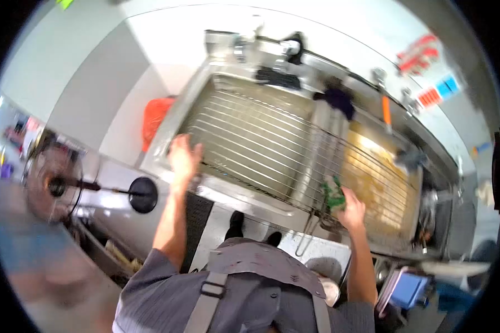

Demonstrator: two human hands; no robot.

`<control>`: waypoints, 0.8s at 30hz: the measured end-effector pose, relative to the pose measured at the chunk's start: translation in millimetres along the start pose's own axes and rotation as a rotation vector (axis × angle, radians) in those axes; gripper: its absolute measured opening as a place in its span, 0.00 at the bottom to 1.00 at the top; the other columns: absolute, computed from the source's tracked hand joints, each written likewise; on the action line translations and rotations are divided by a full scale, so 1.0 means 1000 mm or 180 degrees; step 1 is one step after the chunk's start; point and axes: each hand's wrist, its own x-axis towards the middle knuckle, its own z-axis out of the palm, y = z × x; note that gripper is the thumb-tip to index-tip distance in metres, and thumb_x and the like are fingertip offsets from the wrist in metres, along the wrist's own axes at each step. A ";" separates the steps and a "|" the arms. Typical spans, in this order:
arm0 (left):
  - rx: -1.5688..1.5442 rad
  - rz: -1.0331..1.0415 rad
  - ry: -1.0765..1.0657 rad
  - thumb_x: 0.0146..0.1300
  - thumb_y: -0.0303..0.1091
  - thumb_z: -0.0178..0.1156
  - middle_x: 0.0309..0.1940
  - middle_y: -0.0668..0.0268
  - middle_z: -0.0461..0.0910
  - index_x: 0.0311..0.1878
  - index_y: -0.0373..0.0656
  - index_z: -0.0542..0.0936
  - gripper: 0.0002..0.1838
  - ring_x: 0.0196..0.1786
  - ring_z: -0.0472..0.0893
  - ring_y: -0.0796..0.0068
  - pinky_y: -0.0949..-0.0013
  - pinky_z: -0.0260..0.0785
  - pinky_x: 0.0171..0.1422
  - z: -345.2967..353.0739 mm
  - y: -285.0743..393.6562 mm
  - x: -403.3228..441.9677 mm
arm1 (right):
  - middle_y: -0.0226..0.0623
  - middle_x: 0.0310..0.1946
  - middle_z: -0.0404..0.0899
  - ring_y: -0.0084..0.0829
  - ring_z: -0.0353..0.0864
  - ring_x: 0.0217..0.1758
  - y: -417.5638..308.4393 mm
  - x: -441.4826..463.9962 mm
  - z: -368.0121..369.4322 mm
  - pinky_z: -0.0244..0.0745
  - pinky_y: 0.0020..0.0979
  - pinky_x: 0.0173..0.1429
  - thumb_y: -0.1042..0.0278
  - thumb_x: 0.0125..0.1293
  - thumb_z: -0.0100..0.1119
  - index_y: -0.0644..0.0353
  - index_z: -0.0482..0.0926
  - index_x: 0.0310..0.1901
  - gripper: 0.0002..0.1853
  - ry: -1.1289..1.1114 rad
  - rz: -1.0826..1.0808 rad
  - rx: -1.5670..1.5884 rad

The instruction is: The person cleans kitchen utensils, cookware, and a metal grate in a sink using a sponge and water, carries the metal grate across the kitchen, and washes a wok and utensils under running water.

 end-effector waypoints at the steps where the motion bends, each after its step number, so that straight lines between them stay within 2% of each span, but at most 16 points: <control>1: 0.0245 -0.0168 -0.0270 0.66 0.49 0.64 0.62 0.47 0.75 0.62 0.37 0.76 0.29 0.65 0.74 0.47 0.49 0.65 0.70 0.004 -0.006 0.006 | 0.40 0.59 0.81 0.44 0.84 0.56 0.007 -0.009 -0.002 0.82 0.44 0.55 0.69 0.41 0.72 0.52 0.74 0.62 0.39 -0.0260 0.0280 -0.0303; 3: -0.0403 -0.0486 -0.0895 0.67 0.54 0.62 0.68 0.44 0.71 0.71 0.34 0.68 0.39 0.72 0.69 0.49 0.53 0.61 0.76 -0.012 0.010 0.030 | 0.40 0.64 0.78 0.40 0.79 0.64 0.013 -0.012 0.005 0.77 0.43 0.63 0.61 0.49 0.70 0.51 0.72 0.67 0.38 -0.0362 0.0684 -0.0320; 4: -0.0433 -0.0450 -0.1027 0.68 0.54 0.62 0.69 0.43 0.70 0.72 0.31 0.67 0.40 0.72 0.69 0.50 0.54 0.60 0.76 -0.007 0.009 0.041 | 0.41 0.66 0.76 0.40 0.79 0.65 0.009 -0.014 0.004 0.78 0.42 0.63 0.59 0.51 0.69 0.50 0.71 0.67 0.38 -0.0369 0.0780 -0.0423; 5: -0.1012 -0.0496 -0.1095 0.69 0.55 0.61 0.70 0.42 0.68 0.71 0.31 0.67 0.40 0.74 0.68 0.51 0.56 0.58 0.77 0.017 -0.021 0.055 | 0.42 0.66 0.76 0.42 0.80 0.63 0.005 -0.012 0.007 0.78 0.43 0.61 0.58 0.52 0.69 0.50 0.71 0.68 0.39 -0.0443 0.0925 -0.0285; 6: -0.1278 -0.0357 -0.0884 0.69 0.55 0.61 0.61 0.46 0.78 0.70 0.31 0.69 0.39 0.63 0.78 0.54 0.59 0.68 0.68 0.039 -0.037 0.061 | 0.43 0.65 0.76 0.44 0.81 0.61 0.008 -0.020 0.011 0.79 0.46 0.58 0.58 0.52 0.69 0.50 0.71 0.68 0.38 -0.0232 0.0842 -0.0286; 7: -0.1322 -0.0396 -0.1571 0.70 0.55 0.61 0.42 0.56 0.82 0.66 0.29 0.72 0.37 0.42 0.82 0.65 0.65 0.75 0.46 0.030 -0.023 0.072 | 0.43 0.65 0.76 0.46 0.83 0.58 0.006 -0.023 0.008 0.78 0.48 0.57 0.61 0.51 0.68 0.51 0.71 0.67 0.38 -0.0153 0.0843 -0.0197; 8: -0.1657 -0.0643 -0.1583 0.70 0.56 0.60 0.33 0.61 0.79 0.59 0.30 0.75 0.33 0.32 0.78 0.71 0.68 0.71 0.37 0.025 -0.007 0.074 | 0.44 0.63 0.78 0.46 0.83 0.57 0.005 -0.024 0.007 0.78 0.50 0.56 0.66 0.49 0.68 0.52 0.71 0.66 0.37 -0.0128 0.0894 -0.0095; 9: -0.1942 -0.0943 -0.1599 0.71 0.56 0.60 0.25 0.67 0.75 0.52 0.31 0.79 0.30 0.23 0.74 0.77 0.70 0.67 0.27 0.023 0.004 0.073 | 0.47 0.61 0.79 0.46 0.84 0.54 0.015 -0.029 0.014 0.78 0.51 0.53 0.69 0.47 0.67 0.54 0.72 0.65 0.37 0.0246 0.0682 0.0105; 10: -0.1962 -0.0872 -0.1638 0.71 0.56 0.60 0.25 0.67 0.75 0.52 0.31 0.79 0.30 0.23 0.74 0.77 0.70 0.67 0.27 0.035 -0.004 0.078 | 0.47 0.58 0.80 0.46 0.84 0.51 0.021 -0.032 0.021 0.78 0.50 0.51 0.70 0.47 0.66 0.55 0.73 0.64 0.36 0.0507 0.0487 0.0000; 12: -0.1993 -0.0939 -0.2018 0.71 0.56 0.60 0.18 0.70 0.71 0.35 0.40 0.79 0.25 0.17 0.69 0.79 0.72 0.61 0.21 0.050 -0.022 0.098 | 0.48 0.55 0.82 0.47 0.85 0.48 0.023 -0.034 0.023 0.78 0.50 0.49 0.70 0.47 0.66 0.55 0.74 0.63 0.35 0.0787 0.0280 -0.0096; 13: -0.1990 -0.0923 -0.2010 0.71 0.56 0.60 0.18 0.70 0.71 0.35 0.40 0.79 0.25 0.17 0.69 0.79 0.72 0.61 0.21 0.054 -0.023 0.100 | 0.48 0.50 0.83 0.48 0.85 0.46 0.022 -0.034 0.023 0.78 0.49 0.48 0.69 0.48 0.65 0.56 0.75 0.60 0.32 0.0870 0.0308 0.0017; 15: -0.2351 -0.1246 -0.2124 0.70 0.57 0.60 0.15 0.73 0.68 0.26 0.49 0.72 0.24 0.15 0.66 0.80 0.73 0.56 0.19 0.053 -0.027 0.102 | 0.48 0.46 0.85 0.48 0.85 0.43 0.019 -0.036 0.025 0.78 0.48 0.46 0.68 0.48 0.65 0.56 0.77 0.58 0.30 0.0936 0.0299 0.0168; 17: -0.2414 -0.1236 -0.1767 0.69 0.59 0.61 0.14 0.75 0.65 0.25 0.51 0.72 0.24 0.14 0.63 0.81 0.73 0.52 0.17 0.054 -0.029 0.090 | 0.46 0.41 0.86 0.50 0.85 0.44 0.016 -0.022 0.028 0.77 0.49 0.48 0.64 0.48 0.68 0.54 0.80 0.55 0.28 0.0641 0.1022 0.0434; 18: -0.2409 -0.1345 -0.1536 0.69 0.59 0.62 0.13 0.76 0.63 0.23 0.52 0.70 0.25 0.13 0.61 0.81 0.72 0.50 0.17 0.046 -0.025 0.080 | 0.47 0.33 0.85 0.52 0.84 0.37 0.002 -0.020 0.014 0.78 0.48 0.42 0.63 0.49 0.67 0.56 0.82 0.49 0.23 0.0938 0.0993 0.0395; 23: -0.2537 -0.1330 -0.0770 0.68 0.55 0.65 0.12 0.79 0.61 0.21 0.53 0.70 0.24 0.12 0.57 0.83 0.71 0.45 0.17 -0.015 -0.054 0.040 | 0.47 0.29 0.84 0.51 0.84 0.32 -0.011 -0.027 -0.003 0.78 0.48 0.39 0.58 0.50 0.68 0.55 0.84 0.42 0.18 0.0649 0.0700 0.0666; 24: -0.2222 -0.1467 -0.0649 0.66 0.55 0.66 0.13 0.79 0.61 0.21 0.53 0.70 0.25 0.13 0.58 0.84 0.71 0.44 0.17 -0.028 -0.078 0.039 | 0.47 0.29 0.84 0.50 0.84 0.31 -0.020 -0.028 -0.005 0.78 0.47 0.37 0.57 0.51 0.69 0.55 0.84 0.42 0.17 0.0679 0.0584 0.0682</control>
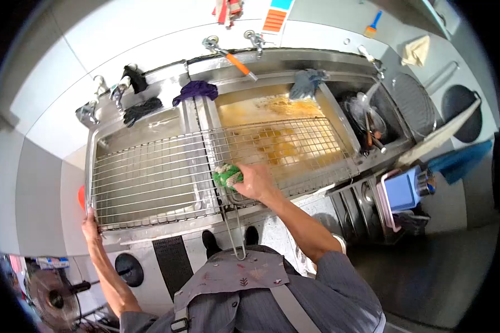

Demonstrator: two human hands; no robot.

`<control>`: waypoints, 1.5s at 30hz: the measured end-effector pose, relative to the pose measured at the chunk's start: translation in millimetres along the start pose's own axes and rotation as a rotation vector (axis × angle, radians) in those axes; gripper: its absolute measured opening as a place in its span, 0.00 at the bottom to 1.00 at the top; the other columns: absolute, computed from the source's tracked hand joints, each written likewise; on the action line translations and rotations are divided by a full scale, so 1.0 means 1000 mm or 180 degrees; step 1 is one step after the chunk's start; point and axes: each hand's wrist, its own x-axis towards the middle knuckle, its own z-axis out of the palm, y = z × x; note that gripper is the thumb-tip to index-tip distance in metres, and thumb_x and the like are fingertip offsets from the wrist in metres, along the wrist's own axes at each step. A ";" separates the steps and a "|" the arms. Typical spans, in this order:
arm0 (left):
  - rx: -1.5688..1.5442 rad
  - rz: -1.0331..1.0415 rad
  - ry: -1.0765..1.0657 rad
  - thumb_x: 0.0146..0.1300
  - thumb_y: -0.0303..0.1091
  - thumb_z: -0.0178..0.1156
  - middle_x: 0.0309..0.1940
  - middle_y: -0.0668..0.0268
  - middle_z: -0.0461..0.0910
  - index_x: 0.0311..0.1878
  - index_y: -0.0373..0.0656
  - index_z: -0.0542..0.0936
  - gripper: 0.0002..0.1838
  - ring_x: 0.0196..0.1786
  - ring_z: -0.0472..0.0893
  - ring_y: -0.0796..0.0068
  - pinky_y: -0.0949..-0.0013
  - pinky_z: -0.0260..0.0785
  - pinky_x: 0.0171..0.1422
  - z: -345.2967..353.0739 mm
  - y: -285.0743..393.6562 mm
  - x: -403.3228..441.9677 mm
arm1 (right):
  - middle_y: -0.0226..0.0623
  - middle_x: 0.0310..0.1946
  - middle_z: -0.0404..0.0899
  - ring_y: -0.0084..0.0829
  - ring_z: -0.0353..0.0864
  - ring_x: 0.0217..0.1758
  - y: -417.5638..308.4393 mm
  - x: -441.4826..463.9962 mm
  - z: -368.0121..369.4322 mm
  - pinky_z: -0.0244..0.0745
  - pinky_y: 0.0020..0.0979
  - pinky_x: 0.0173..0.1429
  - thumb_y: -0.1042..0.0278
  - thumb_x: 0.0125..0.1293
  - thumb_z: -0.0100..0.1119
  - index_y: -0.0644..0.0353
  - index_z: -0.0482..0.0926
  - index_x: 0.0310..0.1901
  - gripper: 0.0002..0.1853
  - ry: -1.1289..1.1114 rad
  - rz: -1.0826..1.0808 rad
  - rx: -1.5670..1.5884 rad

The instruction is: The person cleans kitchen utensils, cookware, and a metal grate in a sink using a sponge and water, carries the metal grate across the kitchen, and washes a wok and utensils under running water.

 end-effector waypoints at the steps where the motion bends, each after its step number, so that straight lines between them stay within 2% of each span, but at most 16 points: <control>1: -0.0137 0.0040 0.0206 0.68 0.54 0.65 0.13 0.79 0.62 0.25 0.49 0.75 0.22 0.13 0.59 0.85 0.73 0.47 0.17 -0.009 0.015 -0.024 | 0.46 0.28 0.84 0.49 0.84 0.30 -0.004 -0.002 0.003 0.78 0.47 0.35 0.56 0.52 0.69 0.55 0.84 0.42 0.17 0.0027 -0.0108 0.0023; 3: -0.0186 -0.0071 0.0372 0.67 0.54 0.66 0.13 0.80 0.61 0.23 0.51 0.71 0.23 0.13 0.57 0.86 0.73 0.45 0.17 -0.054 0.011 -0.045 | 0.44 0.24 0.83 0.48 0.84 0.24 -0.017 -0.002 0.004 0.77 0.46 0.29 0.53 0.55 0.69 0.54 0.84 0.43 0.18 0.0167 -0.0499 0.0137; 6: -0.0316 -0.0143 0.0756 0.67 0.52 0.67 0.12 0.81 0.58 0.21 0.55 0.67 0.24 0.12 0.54 0.88 0.73 0.42 0.16 -0.110 0.011 -0.090 | 0.43 0.20 0.82 0.46 0.84 0.23 -0.034 0.005 0.017 0.78 0.44 0.29 0.54 0.55 0.69 0.57 0.84 0.45 0.20 0.0118 -0.0742 0.0655; 8: -0.0435 -0.0143 0.0901 0.69 0.51 0.66 0.11 0.81 0.58 0.20 0.56 0.66 0.24 0.13 0.53 0.87 0.73 0.41 0.18 -0.143 0.008 -0.126 | 0.43 0.19 0.82 0.44 0.84 0.21 -0.056 0.010 0.010 0.79 0.42 0.28 0.57 0.55 0.68 0.61 0.83 0.47 0.21 -0.0603 -0.0674 0.0592; 11: -0.0713 -0.0102 0.1095 0.69 0.52 0.65 0.11 0.81 0.57 0.20 0.55 0.67 0.24 0.13 0.54 0.87 0.73 0.43 0.18 -0.186 -0.002 -0.177 | 0.44 0.17 0.80 0.43 0.83 0.19 -0.083 0.013 0.018 0.78 0.42 0.27 0.59 0.55 0.66 0.64 0.82 0.46 0.21 -0.0735 -0.1023 0.0621; 15: -0.0699 -0.0304 0.1717 0.68 0.51 0.66 0.14 0.79 0.62 0.23 0.53 0.71 0.22 0.14 0.58 0.85 0.73 0.48 0.18 -0.235 0.000 -0.252 | 0.46 0.19 0.81 0.44 0.84 0.22 -0.121 0.009 0.031 0.79 0.43 0.29 0.59 0.55 0.65 0.62 0.82 0.45 0.19 -0.1060 -0.1222 0.0753; 19: -0.1049 -0.0299 0.2186 0.70 0.49 0.64 0.16 0.76 0.67 0.25 0.51 0.74 0.20 0.15 0.64 0.83 0.73 0.54 0.19 -0.274 -0.005 -0.320 | 0.46 0.21 0.83 0.46 0.86 0.26 -0.169 0.004 0.043 0.79 0.43 0.31 0.54 0.57 0.69 0.58 0.83 0.43 0.18 -0.1089 -0.1556 0.0997; 23: -0.1276 -0.0221 0.2200 0.72 0.46 0.63 0.17 0.78 0.69 0.30 0.48 0.78 0.16 0.16 0.66 0.87 0.78 0.53 0.18 -0.326 -0.020 -0.385 | 0.45 0.22 0.84 0.42 0.87 0.26 -0.213 -0.003 0.062 0.80 0.42 0.31 0.49 0.56 0.72 0.58 0.82 0.43 0.22 -0.1310 -0.1812 0.1130; 27: -0.1357 -0.0014 0.2473 0.75 0.44 0.59 0.17 0.79 0.70 0.28 0.51 0.75 0.16 0.15 0.65 0.89 0.79 0.55 0.16 -0.368 -0.030 -0.455 | 0.44 0.23 0.85 0.39 0.88 0.26 -0.256 -0.010 0.082 0.81 0.39 0.31 0.51 0.56 0.73 0.59 0.82 0.43 0.21 -0.1428 -0.2097 0.1445; 32: -0.1499 0.0126 0.2982 0.76 0.42 0.56 0.18 0.79 0.71 0.33 0.50 0.77 0.14 0.16 0.66 0.89 0.81 0.57 0.17 -0.358 0.001 -0.530 | 0.43 0.27 0.86 0.37 0.88 0.27 -0.302 -0.010 0.123 0.82 0.36 0.33 0.55 0.57 0.72 0.59 0.84 0.42 0.18 -0.1550 -0.2506 0.1706; 35: -0.1589 0.0234 0.3051 0.76 0.42 0.57 0.20 0.78 0.73 0.35 0.49 0.78 0.12 0.18 0.68 0.89 0.81 0.60 0.19 -0.369 -0.021 -0.565 | 0.41 0.28 0.87 0.38 0.88 0.29 -0.321 -0.011 0.134 0.82 0.36 0.34 0.55 0.57 0.72 0.56 0.85 0.41 0.16 -0.1554 -0.2662 0.1745; 37: -0.1620 0.0347 0.3354 0.76 0.41 0.57 0.21 0.77 0.74 0.39 0.48 0.80 0.11 0.18 0.68 0.88 0.81 0.61 0.19 -0.353 -0.014 -0.581 | 0.40 0.23 0.85 0.36 0.86 0.23 -0.325 -0.013 0.150 0.79 0.38 0.29 0.55 0.57 0.69 0.57 0.84 0.37 0.14 -0.1431 -0.2804 0.1943; 39: -0.1429 0.0064 0.3436 0.76 0.41 0.57 0.24 0.75 0.76 0.45 0.45 0.80 0.10 0.21 0.70 0.87 0.81 0.65 0.23 -0.330 0.003 -0.588 | 0.41 0.24 0.86 0.38 0.86 0.25 -0.320 -0.014 0.177 0.79 0.39 0.30 0.56 0.57 0.69 0.56 0.84 0.37 0.14 -0.1591 -0.2803 0.2044; 41: -0.1388 0.0169 0.3433 0.76 0.41 0.57 0.24 0.74 0.76 0.45 0.46 0.80 0.10 0.21 0.71 0.86 0.80 0.66 0.24 -0.335 -0.017 -0.589 | 0.42 0.26 0.86 0.39 0.87 0.26 -0.310 -0.012 0.200 0.80 0.40 0.32 0.56 0.56 0.69 0.56 0.84 0.37 0.13 -0.1767 -0.2794 0.2135; 43: -0.1413 0.0042 0.3477 0.76 0.41 0.58 0.23 0.73 0.75 0.43 0.45 0.80 0.10 0.21 0.70 0.86 0.80 0.63 0.23 -0.328 -0.010 -0.580 | 0.44 0.32 0.87 0.42 0.88 0.35 -0.298 -0.006 0.207 0.81 0.41 0.41 0.57 0.58 0.69 0.56 0.84 0.45 0.17 -0.2420 -0.2523 0.1649; 45: -0.1424 -0.0048 0.3430 0.76 0.40 0.57 0.23 0.73 0.76 0.40 0.46 0.79 0.10 0.21 0.71 0.86 0.80 0.63 0.23 -0.322 0.003 -0.572 | 0.43 0.33 0.87 0.39 0.88 0.34 -0.288 0.004 0.211 0.82 0.38 0.40 0.60 0.58 0.70 0.57 0.84 0.47 0.16 -0.2543 -0.2462 0.1768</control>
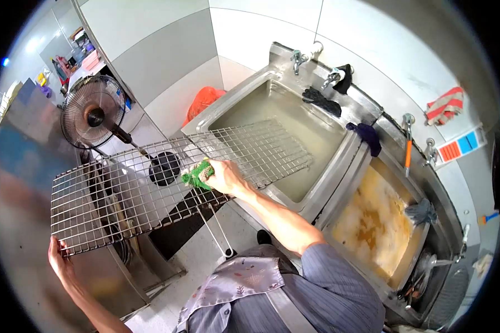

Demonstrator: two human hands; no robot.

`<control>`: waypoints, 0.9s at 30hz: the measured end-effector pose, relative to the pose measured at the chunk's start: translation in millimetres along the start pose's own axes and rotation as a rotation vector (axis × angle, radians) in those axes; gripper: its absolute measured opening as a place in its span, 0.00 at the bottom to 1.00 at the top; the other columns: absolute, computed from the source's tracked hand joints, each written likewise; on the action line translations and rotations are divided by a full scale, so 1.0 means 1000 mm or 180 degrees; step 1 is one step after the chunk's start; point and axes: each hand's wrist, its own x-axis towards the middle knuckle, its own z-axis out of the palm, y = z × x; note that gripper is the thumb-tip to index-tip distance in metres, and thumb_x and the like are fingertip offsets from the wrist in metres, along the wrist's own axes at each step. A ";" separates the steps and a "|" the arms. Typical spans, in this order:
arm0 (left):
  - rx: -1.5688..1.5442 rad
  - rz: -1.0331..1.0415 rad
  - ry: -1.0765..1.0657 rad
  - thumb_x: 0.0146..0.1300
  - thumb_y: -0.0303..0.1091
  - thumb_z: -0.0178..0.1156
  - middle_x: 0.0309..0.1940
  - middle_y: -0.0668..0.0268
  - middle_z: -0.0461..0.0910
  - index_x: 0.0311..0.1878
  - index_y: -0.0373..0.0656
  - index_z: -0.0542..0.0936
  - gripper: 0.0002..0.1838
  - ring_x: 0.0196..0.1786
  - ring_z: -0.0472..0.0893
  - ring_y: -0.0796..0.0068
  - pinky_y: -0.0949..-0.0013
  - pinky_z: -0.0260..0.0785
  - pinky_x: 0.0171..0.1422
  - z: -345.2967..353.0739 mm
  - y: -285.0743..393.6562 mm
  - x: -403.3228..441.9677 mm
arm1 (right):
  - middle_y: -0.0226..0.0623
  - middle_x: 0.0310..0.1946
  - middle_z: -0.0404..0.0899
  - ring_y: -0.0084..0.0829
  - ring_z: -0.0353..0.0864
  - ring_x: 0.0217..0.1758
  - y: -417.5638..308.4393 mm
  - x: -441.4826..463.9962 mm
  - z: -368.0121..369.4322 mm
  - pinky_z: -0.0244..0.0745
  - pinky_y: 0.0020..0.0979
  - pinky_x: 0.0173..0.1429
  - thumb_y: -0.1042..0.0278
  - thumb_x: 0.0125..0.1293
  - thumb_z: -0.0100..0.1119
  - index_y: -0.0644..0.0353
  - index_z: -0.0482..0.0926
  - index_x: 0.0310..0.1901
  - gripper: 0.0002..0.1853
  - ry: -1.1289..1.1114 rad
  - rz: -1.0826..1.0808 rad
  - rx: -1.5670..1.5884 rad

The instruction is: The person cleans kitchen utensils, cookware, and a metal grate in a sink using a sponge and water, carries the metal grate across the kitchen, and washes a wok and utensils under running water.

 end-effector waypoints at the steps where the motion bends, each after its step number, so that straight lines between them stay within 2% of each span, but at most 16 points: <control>1: 0.0035 -0.0003 0.0026 0.76 0.40 0.57 0.23 0.73 0.76 0.40 0.46 0.79 0.10 0.21 0.71 0.86 0.80 0.63 0.23 0.008 0.000 -0.005 | 0.41 0.35 0.88 0.37 0.88 0.35 0.008 0.002 -0.006 0.83 0.36 0.40 0.64 0.58 0.71 0.57 0.84 0.47 0.16 -0.0002 -0.0035 0.0012; 3: 0.0124 -0.0114 0.0241 0.75 0.40 0.58 0.22 0.74 0.77 0.38 0.47 0.79 0.10 0.20 0.71 0.86 0.80 0.62 0.23 0.030 0.014 -0.006 | 0.34 0.38 0.89 0.31 0.88 0.37 0.034 0.010 -0.013 0.86 0.32 0.41 0.76 0.57 0.70 0.58 0.83 0.50 0.17 0.0089 -0.0120 0.0128; 6: 0.0239 -0.0060 0.0122 0.75 0.41 0.58 0.22 0.74 0.77 0.36 0.48 0.79 0.11 0.20 0.71 0.86 0.80 0.62 0.23 0.044 0.015 -0.008 | 0.38 0.46 0.87 0.34 0.87 0.46 0.082 0.022 -0.057 0.84 0.33 0.50 0.84 0.58 0.62 0.58 0.83 0.50 0.18 0.0727 -0.0067 0.0657; 8: 0.0358 -0.0161 -0.0020 0.75 0.40 0.58 0.23 0.74 0.78 0.37 0.47 0.79 0.10 0.21 0.72 0.87 0.80 0.62 0.23 0.046 0.015 -0.007 | 0.43 0.45 0.85 0.42 0.84 0.51 0.132 0.034 -0.098 0.79 0.40 0.56 0.84 0.57 0.55 0.58 0.83 0.50 0.20 0.1127 -0.0017 0.0381; 9: 0.0372 -0.0179 0.0076 0.75 0.40 0.58 0.23 0.74 0.78 0.37 0.47 0.79 0.10 0.21 0.72 0.87 0.80 0.62 0.23 0.051 0.017 -0.009 | 0.43 0.48 0.85 0.43 0.84 0.53 0.160 0.039 -0.114 0.78 0.40 0.56 0.84 0.56 0.55 0.56 0.83 0.51 0.21 0.1451 0.0466 -0.0026; 10: 0.0369 -0.0192 0.0178 0.75 0.40 0.58 0.23 0.74 0.78 0.37 0.47 0.79 0.10 0.21 0.72 0.87 0.80 0.62 0.23 0.056 0.019 -0.012 | 0.44 0.50 0.84 0.45 0.83 0.55 0.206 0.045 -0.129 0.77 0.40 0.58 0.82 0.55 0.56 0.53 0.83 0.54 0.24 0.1311 0.0940 0.0596; 11: 0.0391 -0.0222 0.0207 0.75 0.40 0.58 0.23 0.74 0.78 0.38 0.47 0.79 0.10 0.21 0.72 0.86 0.81 0.63 0.23 0.057 0.019 -0.012 | 0.45 0.53 0.83 0.45 0.82 0.58 0.204 0.039 -0.159 0.76 0.41 0.60 0.80 0.56 0.56 0.51 0.82 0.56 0.25 0.1569 0.1223 -0.0380; 14: 0.0486 -0.0215 0.0072 0.75 0.40 0.58 0.23 0.73 0.78 0.37 0.48 0.79 0.10 0.21 0.72 0.86 0.81 0.63 0.23 0.078 0.027 -0.022 | 0.50 0.61 0.78 0.49 0.78 0.63 0.311 0.036 -0.193 0.73 0.42 0.64 0.73 0.60 0.54 0.53 0.80 0.59 0.23 0.1356 0.1727 -0.0644; 17: 0.0394 -0.0221 0.0071 0.75 0.40 0.59 0.24 0.73 0.78 0.39 0.48 0.80 0.09 0.21 0.72 0.86 0.81 0.64 0.24 0.091 0.021 -0.021 | 0.52 0.59 0.79 0.51 0.79 0.62 0.364 0.023 -0.161 0.74 0.44 0.64 0.66 0.61 0.55 0.58 0.81 0.58 0.22 0.0984 0.1837 -0.1002; 18: 0.0434 -0.0259 0.0058 0.75 0.40 0.59 0.24 0.74 0.78 0.40 0.48 0.80 0.09 0.22 0.73 0.86 0.80 0.64 0.24 0.099 0.023 -0.023 | 0.51 0.56 0.82 0.52 0.81 0.59 0.335 0.027 -0.158 0.75 0.45 0.63 0.62 0.61 0.56 0.61 0.82 0.54 0.21 0.0262 0.2327 -0.1079; 19: 0.0497 -0.0288 0.0023 0.74 0.40 0.59 0.24 0.74 0.78 0.41 0.47 0.81 0.08 0.22 0.73 0.86 0.80 0.66 0.25 0.107 0.023 -0.024 | 0.52 0.52 0.83 0.51 0.83 0.56 0.354 0.023 -0.129 0.77 0.44 0.61 0.59 0.63 0.58 0.61 0.84 0.50 0.19 0.0185 0.2043 -0.1468; 20: 0.0511 -0.0311 0.0015 0.74 0.40 0.59 0.24 0.74 0.78 0.41 0.47 0.81 0.08 0.22 0.73 0.86 0.80 0.66 0.25 0.119 0.026 -0.027 | 0.50 0.54 0.83 0.49 0.82 0.57 0.289 0.025 -0.141 0.76 0.44 0.62 0.52 0.65 0.61 0.59 0.83 0.52 0.21 -0.0173 0.2333 -0.0726; 22: 0.0529 -0.0181 0.0196 0.73 0.40 0.60 0.25 0.74 0.79 0.41 0.47 0.81 0.08 0.24 0.75 0.85 0.79 0.67 0.25 0.143 0.030 -0.031 | 0.46 0.61 0.77 0.45 0.77 0.62 0.278 0.018 -0.103 0.69 0.50 0.67 0.49 0.68 0.61 0.54 0.81 0.59 0.23 0.0534 0.1150 -0.1966; 23: 0.0431 -0.0226 0.0066 0.73 0.39 0.61 0.25 0.74 0.79 0.41 0.46 0.81 0.08 0.25 0.76 0.85 0.78 0.69 0.24 0.128 0.023 -0.018 | 0.47 0.65 0.75 0.43 0.75 0.64 0.251 0.017 -0.112 0.67 0.50 0.70 0.52 0.71 0.60 0.56 0.80 0.60 0.22 0.0293 0.1311 -0.0987; 25: 0.0320 -0.0218 0.0169 0.73 0.39 0.60 0.26 0.74 0.79 0.41 0.46 0.81 0.08 0.26 0.77 0.84 0.78 0.69 0.24 0.127 0.019 -0.013 | 0.46 0.56 0.80 0.39 0.80 0.55 0.205 0.013 -0.103 0.73 0.49 0.64 0.56 0.72 0.60 0.60 0.82 0.54 0.18 0.0426 0.0851 -0.0970; 27: 0.0242 -0.0223 0.0330 0.74 0.39 0.59 0.25 0.73 0.80 0.40 0.47 0.81 0.08 0.25 0.77 0.84 0.77 0.70 0.24 0.132 0.017 -0.011 | 0.39 0.51 0.82 0.40 0.79 0.53 0.143 0.005 -0.105 0.70 0.49 0.67 0.61 0.68 0.65 0.56 0.84 0.46 0.11 -0.0239 0.0977 0.0370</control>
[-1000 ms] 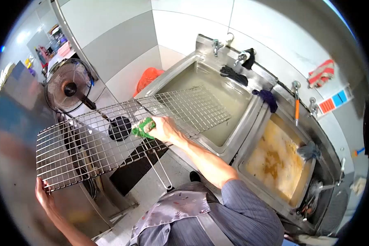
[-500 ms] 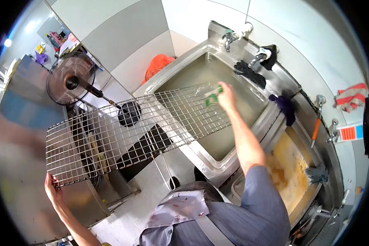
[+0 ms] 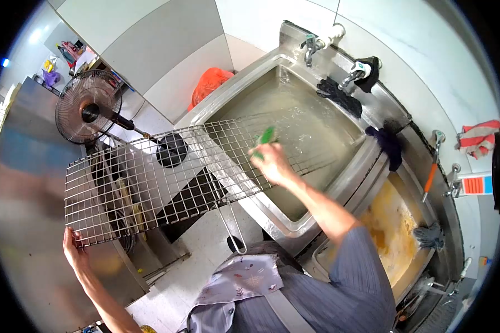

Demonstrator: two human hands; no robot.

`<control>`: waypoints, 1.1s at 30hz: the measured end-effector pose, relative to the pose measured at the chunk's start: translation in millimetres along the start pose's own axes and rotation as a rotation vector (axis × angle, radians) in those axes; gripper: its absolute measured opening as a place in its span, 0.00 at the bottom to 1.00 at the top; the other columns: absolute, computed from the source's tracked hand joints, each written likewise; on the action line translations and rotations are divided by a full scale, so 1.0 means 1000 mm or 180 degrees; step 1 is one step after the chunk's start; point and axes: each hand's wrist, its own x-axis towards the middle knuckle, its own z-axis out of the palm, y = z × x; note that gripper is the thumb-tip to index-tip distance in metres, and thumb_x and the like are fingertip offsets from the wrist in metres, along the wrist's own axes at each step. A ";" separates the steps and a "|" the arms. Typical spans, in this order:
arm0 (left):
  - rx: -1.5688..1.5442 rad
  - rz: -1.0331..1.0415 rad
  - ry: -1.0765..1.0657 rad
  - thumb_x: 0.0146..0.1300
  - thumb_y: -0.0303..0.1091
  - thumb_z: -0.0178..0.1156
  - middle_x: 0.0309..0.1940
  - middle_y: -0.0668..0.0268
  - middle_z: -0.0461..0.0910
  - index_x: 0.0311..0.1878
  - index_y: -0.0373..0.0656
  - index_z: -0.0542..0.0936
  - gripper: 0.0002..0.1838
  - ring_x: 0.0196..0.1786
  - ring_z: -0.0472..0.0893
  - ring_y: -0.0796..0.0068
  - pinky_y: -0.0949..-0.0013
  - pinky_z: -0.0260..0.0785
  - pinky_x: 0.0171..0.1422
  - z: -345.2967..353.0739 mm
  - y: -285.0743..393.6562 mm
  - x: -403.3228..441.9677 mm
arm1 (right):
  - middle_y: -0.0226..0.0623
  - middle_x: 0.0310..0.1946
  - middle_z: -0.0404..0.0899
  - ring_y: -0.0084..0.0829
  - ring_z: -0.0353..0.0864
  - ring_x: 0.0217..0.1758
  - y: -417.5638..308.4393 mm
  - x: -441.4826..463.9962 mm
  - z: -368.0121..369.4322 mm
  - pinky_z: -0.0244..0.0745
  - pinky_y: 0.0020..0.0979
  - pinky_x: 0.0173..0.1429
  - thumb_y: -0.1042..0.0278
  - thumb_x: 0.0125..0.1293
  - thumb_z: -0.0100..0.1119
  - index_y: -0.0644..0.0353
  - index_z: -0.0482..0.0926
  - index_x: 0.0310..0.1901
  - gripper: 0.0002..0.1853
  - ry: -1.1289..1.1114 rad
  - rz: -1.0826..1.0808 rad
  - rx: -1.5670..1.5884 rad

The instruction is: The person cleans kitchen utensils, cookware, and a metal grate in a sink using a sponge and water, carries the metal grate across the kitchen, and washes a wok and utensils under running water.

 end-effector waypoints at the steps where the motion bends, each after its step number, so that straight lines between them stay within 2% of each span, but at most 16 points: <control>1: -0.0005 -0.0016 -0.0015 0.74 0.39 0.59 0.25 0.73 0.80 0.40 0.47 0.81 0.08 0.25 0.77 0.84 0.77 0.70 0.24 -0.001 -0.001 0.000 | 0.32 0.54 0.81 0.41 0.73 0.60 -0.008 -0.022 0.017 0.67 0.49 0.70 0.63 0.64 0.68 0.53 0.84 0.50 0.13 0.0180 -0.0901 -0.1203; 4: 0.0057 -0.0077 -0.0059 0.75 0.40 0.58 0.22 0.73 0.79 0.39 0.47 0.81 0.10 0.21 0.76 0.84 0.78 0.68 0.21 0.001 -0.002 -0.006 | 0.27 0.65 0.74 0.39 0.62 0.68 -0.007 -0.036 0.011 0.60 0.45 0.73 0.72 0.58 0.69 0.46 0.79 0.63 0.28 -0.0285 -0.1122 -0.1455; 7: 0.0282 -0.0070 0.0047 0.75 0.40 0.58 0.22 0.74 0.78 0.40 0.47 0.81 0.10 0.20 0.75 0.85 0.80 0.67 0.20 -0.012 -0.007 -0.004 | 0.31 0.61 0.76 0.37 0.65 0.68 0.019 -0.020 -0.024 0.61 0.46 0.73 0.82 0.56 0.63 0.50 0.80 0.61 0.28 -0.0477 -0.0676 -0.1514; 9: 0.0393 -0.0129 0.0128 0.76 0.41 0.56 0.21 0.75 0.77 0.41 0.46 0.80 0.10 0.18 0.72 0.87 0.81 0.63 0.18 -0.009 -0.008 -0.011 | 0.37 0.56 0.78 0.42 0.71 0.64 0.039 -0.006 -0.046 0.66 0.45 0.69 0.84 0.58 0.58 0.52 0.81 0.59 0.26 0.0037 -0.0756 -0.1451; 11: 0.0109 -0.0137 0.0090 0.76 0.41 0.56 0.21 0.76 0.77 0.42 0.46 0.80 0.10 0.17 0.71 0.88 0.81 0.62 0.17 -0.029 -0.030 -0.003 | 0.42 0.55 0.78 0.47 0.74 0.60 0.095 0.017 -0.068 0.69 0.44 0.66 0.81 0.62 0.53 0.56 0.81 0.57 0.22 0.0566 -0.0998 -0.1517; 13: 0.0479 -0.0348 -0.0102 0.76 0.41 0.56 0.19 0.77 0.74 0.39 0.48 0.78 0.10 0.18 0.71 0.88 0.81 0.62 0.19 -0.027 -0.034 -0.019 | 0.45 0.53 0.78 0.49 0.75 0.58 0.120 0.032 -0.096 0.70 0.43 0.66 0.76 0.64 0.50 0.59 0.81 0.55 0.19 0.0445 0.0221 -0.2104; 16: 0.0406 -0.0383 -0.0480 0.76 0.44 0.56 0.20 0.76 0.73 0.37 0.47 0.77 0.13 0.17 0.69 0.85 0.78 0.61 0.19 -0.062 -0.080 0.001 | 0.46 0.54 0.78 0.50 0.75 0.59 0.139 0.058 -0.123 0.70 0.46 0.67 0.73 0.64 0.50 0.56 0.79 0.58 0.20 0.0928 0.0325 -0.2588; 18: 0.0561 -0.0564 -0.0387 0.76 0.43 0.57 0.22 0.75 0.75 0.39 0.46 0.79 0.12 0.18 0.70 0.83 0.77 0.62 0.21 -0.071 -0.092 0.007 | 0.49 0.58 0.78 0.53 0.76 0.61 0.135 0.068 -0.131 0.70 0.49 0.66 0.67 0.66 0.51 0.48 0.74 0.66 0.25 0.1436 0.0960 -0.2643; 21: 0.0500 -0.0727 -0.0285 0.74 0.40 0.59 0.24 0.75 0.77 0.42 0.45 0.80 0.09 0.25 0.75 0.84 0.77 0.68 0.28 -0.093 -0.121 0.011 | 0.53 0.60 0.78 0.57 0.78 0.61 0.149 0.085 -0.142 0.72 0.52 0.64 0.59 0.69 0.51 0.42 0.67 0.72 0.29 0.1288 0.1393 -0.1837; 22: 0.0624 -0.0863 -0.0465 0.73 0.39 0.60 0.29 0.70 0.80 0.46 0.43 0.81 0.09 0.30 0.79 0.79 0.73 0.72 0.34 -0.102 -0.120 0.016 | 0.56 0.58 0.79 0.59 0.79 0.59 0.136 0.086 -0.150 0.72 0.53 0.63 0.53 0.70 0.52 0.40 0.63 0.75 0.32 0.1035 0.1736 -0.1456; 24: 0.0727 -0.1017 -0.0648 0.72 0.38 0.61 0.34 0.66 0.83 0.49 0.41 0.81 0.11 0.36 0.83 0.73 0.68 0.76 0.39 -0.101 -0.122 0.017 | 0.55 0.57 0.80 0.59 0.80 0.58 0.124 0.087 -0.151 0.73 0.54 0.62 0.53 0.70 0.53 0.41 0.62 0.75 0.32 0.0982 0.1799 -0.1455; 26: 0.4979 0.1665 0.0784 0.70 0.36 0.62 0.50 0.54 0.83 0.58 0.39 0.79 0.17 0.55 0.82 0.57 0.58 0.76 0.58 -0.045 -0.110 0.004 | 0.58 0.55 0.80 0.59 0.80 0.57 0.113 0.081 -0.149 0.74 0.53 0.61 0.54 0.71 0.53 0.44 0.60 0.76 0.33 0.0954 0.1850 -0.1672; 28: 0.4474 0.2023 0.0533 0.66 0.33 0.64 0.61 0.49 0.77 0.65 0.38 0.75 0.24 0.67 0.74 0.48 0.54 0.67 0.72 0.032 -0.090 -0.015 | 0.60 0.55 0.80 0.59 0.80 0.57 0.116 0.077 -0.142 0.74 0.53 0.61 0.54 0.72 0.53 0.45 0.60 0.76 0.32 0.0969 0.1746 -0.1740; 30: 0.3932 0.2980 -0.0354 0.59 0.29 0.70 0.63 0.51 0.77 0.63 0.40 0.76 0.28 0.65 0.76 0.50 0.52 0.68 0.71 0.121 -0.099 -0.024 | 0.62 0.55 0.77 0.60 0.79 0.57 0.116 0.076 -0.131 0.74 0.54 0.61 0.54 0.72 0.55 0.48 0.62 0.75 0.32 0.0990 0.1617 -0.1861; 32: 0.3183 0.2968 -0.1283 0.55 0.31 0.75 0.63 0.51 0.77 0.64 0.43 0.76 0.32 0.69 0.73 0.50 0.49 0.65 0.73 0.230 -0.114 -0.062 | 0.61 0.57 0.76 0.60 0.79 0.58 0.101 0.072 -0.121 0.74 0.54 0.61 0.54 0.71 0.56 0.50 0.62 0.75 0.32 0.1059 0.1599 -0.1891; 33: 0.3517 0.2922 -0.1900 0.59 0.38 0.73 0.72 0.52 0.68 0.68 0.46 0.73 0.34 0.75 0.65 0.51 0.44 0.59 0.77 0.273 -0.121 -0.080 | 0.59 0.58 0.75 0.59 0.78 0.58 0.092 0.069 -0.115 0.74 0.55 0.61 0.55 0.71 0.57 0.51 0.62 0.74 0.33 0.1135 0.1606 -0.1915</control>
